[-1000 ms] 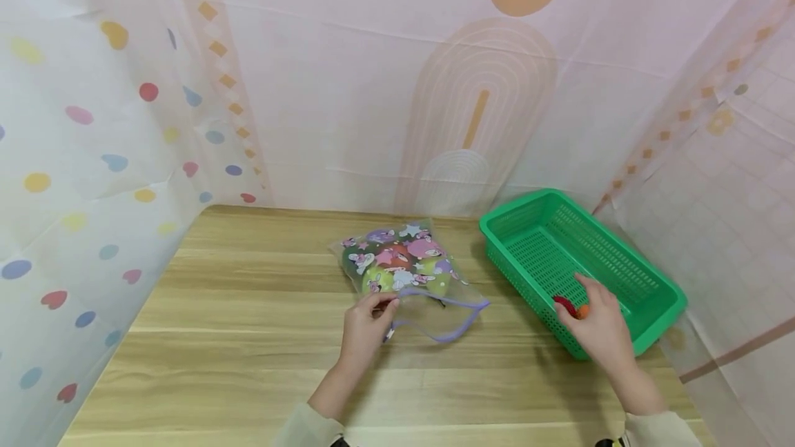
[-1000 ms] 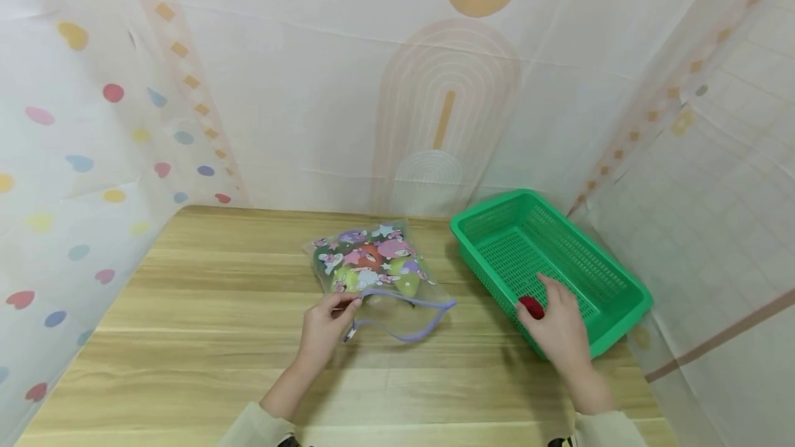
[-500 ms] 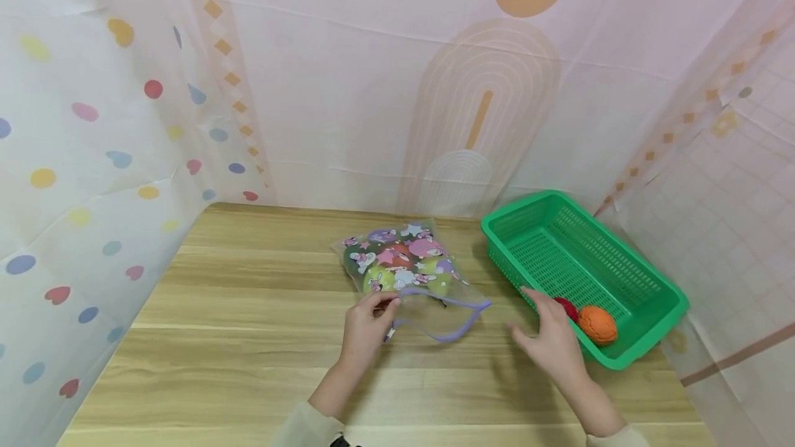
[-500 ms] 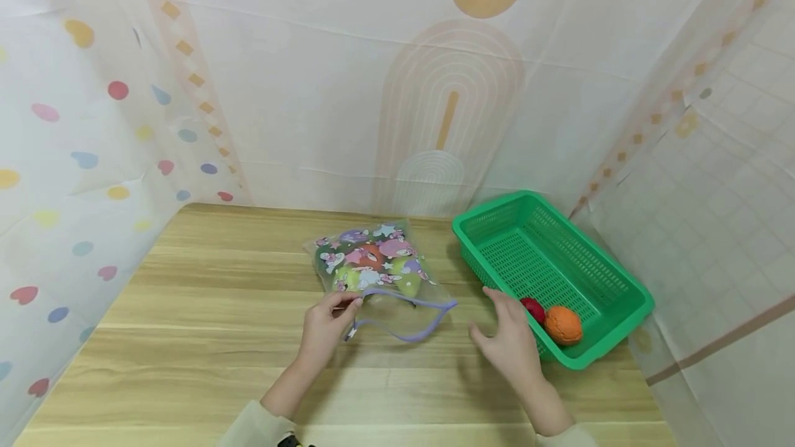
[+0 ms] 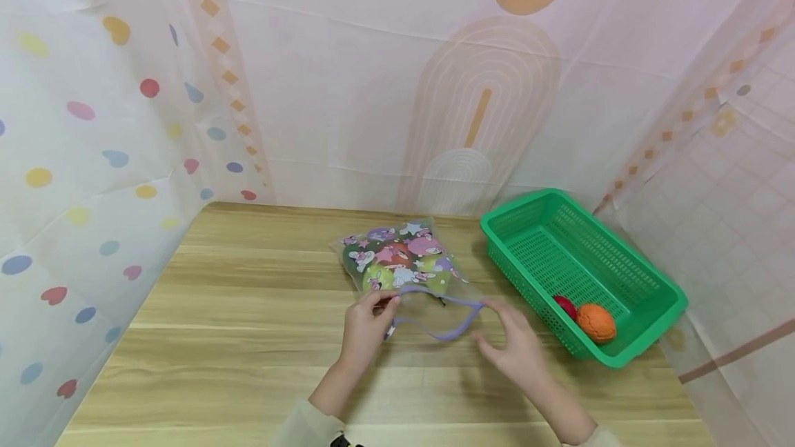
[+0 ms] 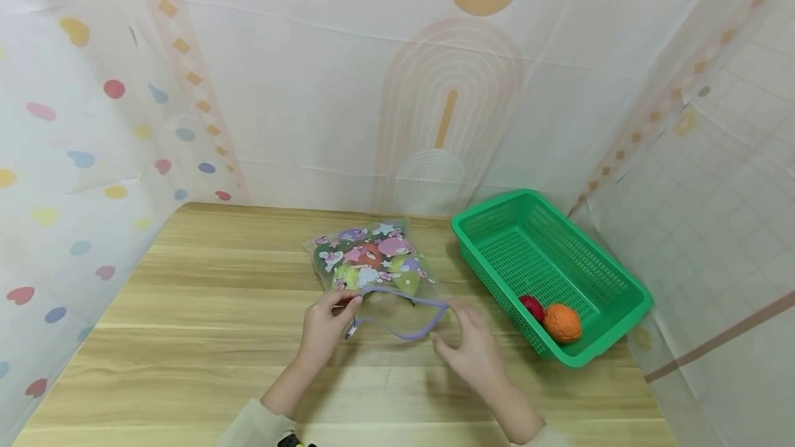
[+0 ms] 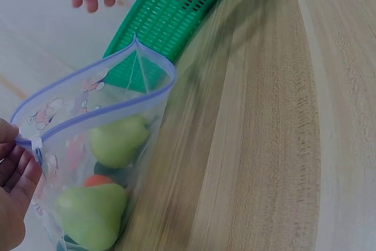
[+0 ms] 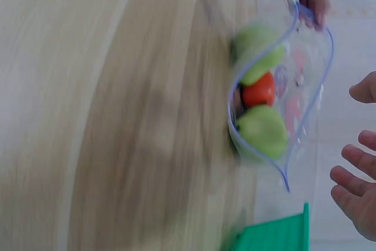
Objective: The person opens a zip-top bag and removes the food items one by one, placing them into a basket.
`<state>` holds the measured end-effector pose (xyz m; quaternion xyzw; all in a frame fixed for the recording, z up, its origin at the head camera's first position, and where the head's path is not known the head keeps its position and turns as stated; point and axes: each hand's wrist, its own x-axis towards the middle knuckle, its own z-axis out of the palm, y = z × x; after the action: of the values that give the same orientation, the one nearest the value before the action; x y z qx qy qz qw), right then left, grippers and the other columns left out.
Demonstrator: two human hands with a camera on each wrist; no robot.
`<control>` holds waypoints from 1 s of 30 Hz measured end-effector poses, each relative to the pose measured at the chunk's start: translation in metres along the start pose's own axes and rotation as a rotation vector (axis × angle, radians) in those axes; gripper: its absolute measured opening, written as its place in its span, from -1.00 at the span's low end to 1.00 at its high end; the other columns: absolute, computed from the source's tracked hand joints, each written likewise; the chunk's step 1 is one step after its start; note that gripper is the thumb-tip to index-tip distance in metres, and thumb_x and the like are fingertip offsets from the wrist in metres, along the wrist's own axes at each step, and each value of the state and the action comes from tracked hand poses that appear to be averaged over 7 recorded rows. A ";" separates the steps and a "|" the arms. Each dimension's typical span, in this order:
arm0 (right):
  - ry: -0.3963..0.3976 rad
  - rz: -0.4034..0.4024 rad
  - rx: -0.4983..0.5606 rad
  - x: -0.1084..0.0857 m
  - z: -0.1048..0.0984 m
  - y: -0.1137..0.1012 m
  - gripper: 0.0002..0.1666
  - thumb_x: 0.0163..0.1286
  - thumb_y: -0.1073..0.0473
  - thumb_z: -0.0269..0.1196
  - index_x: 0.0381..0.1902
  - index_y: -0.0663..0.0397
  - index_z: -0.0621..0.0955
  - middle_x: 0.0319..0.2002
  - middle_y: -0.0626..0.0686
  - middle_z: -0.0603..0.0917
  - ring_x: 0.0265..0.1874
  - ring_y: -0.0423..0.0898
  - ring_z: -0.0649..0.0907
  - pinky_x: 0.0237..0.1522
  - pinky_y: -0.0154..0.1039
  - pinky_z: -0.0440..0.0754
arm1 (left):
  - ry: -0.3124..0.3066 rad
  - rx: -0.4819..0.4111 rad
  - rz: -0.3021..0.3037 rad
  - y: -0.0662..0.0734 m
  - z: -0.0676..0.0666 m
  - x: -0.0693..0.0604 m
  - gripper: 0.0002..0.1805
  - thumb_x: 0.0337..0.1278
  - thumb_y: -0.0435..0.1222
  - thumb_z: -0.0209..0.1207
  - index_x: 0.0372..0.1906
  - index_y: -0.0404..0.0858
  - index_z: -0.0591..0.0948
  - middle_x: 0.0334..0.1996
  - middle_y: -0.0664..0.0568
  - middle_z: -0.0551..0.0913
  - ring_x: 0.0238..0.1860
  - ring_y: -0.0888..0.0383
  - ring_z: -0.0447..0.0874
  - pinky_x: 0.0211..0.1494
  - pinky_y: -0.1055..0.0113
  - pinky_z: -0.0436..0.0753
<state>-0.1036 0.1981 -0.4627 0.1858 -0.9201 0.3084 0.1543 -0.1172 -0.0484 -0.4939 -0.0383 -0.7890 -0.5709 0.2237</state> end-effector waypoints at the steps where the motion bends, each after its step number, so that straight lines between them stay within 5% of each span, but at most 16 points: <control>1: -0.010 0.006 0.013 0.000 0.004 -0.002 -0.35 0.02 0.20 0.42 0.11 0.16 0.49 0.05 0.19 0.56 0.06 0.22 0.50 0.04 0.22 0.48 | 0.004 -0.001 0.001 0.000 0.000 0.000 -0.91 0.08 -0.40 0.25 -0.31 -0.34 0.68 -0.39 -0.02 0.68 -0.39 0.16 0.62 -0.31 0.47 0.65; 11: -0.083 -0.006 0.104 0.004 0.037 -0.016 -0.40 0.05 0.22 0.40 0.08 0.18 0.50 0.04 0.15 0.57 0.05 0.18 0.52 0.08 0.13 0.49 | 0.006 -0.007 -0.001 0.000 0.002 0.000 -0.92 0.07 -0.42 0.25 -0.31 -0.34 0.68 -0.40 -0.01 0.67 -0.40 0.18 0.61 -0.31 0.48 0.64; 30: -0.028 0.082 0.065 0.026 0.084 -0.009 -0.45 0.21 0.08 0.29 0.10 0.23 0.49 0.02 0.21 0.58 0.04 0.21 0.52 0.08 0.14 0.48 | 0.004 0.017 0.015 0.000 0.001 -0.002 -0.92 0.06 -0.40 0.26 -0.32 -0.34 0.68 -0.41 -0.01 0.67 -0.43 0.20 0.61 -0.34 0.48 0.64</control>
<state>-0.1365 0.1327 -0.5115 0.1570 -0.9186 0.3415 0.1224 -0.1156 -0.0474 -0.4943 -0.0412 -0.7930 -0.5627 0.2297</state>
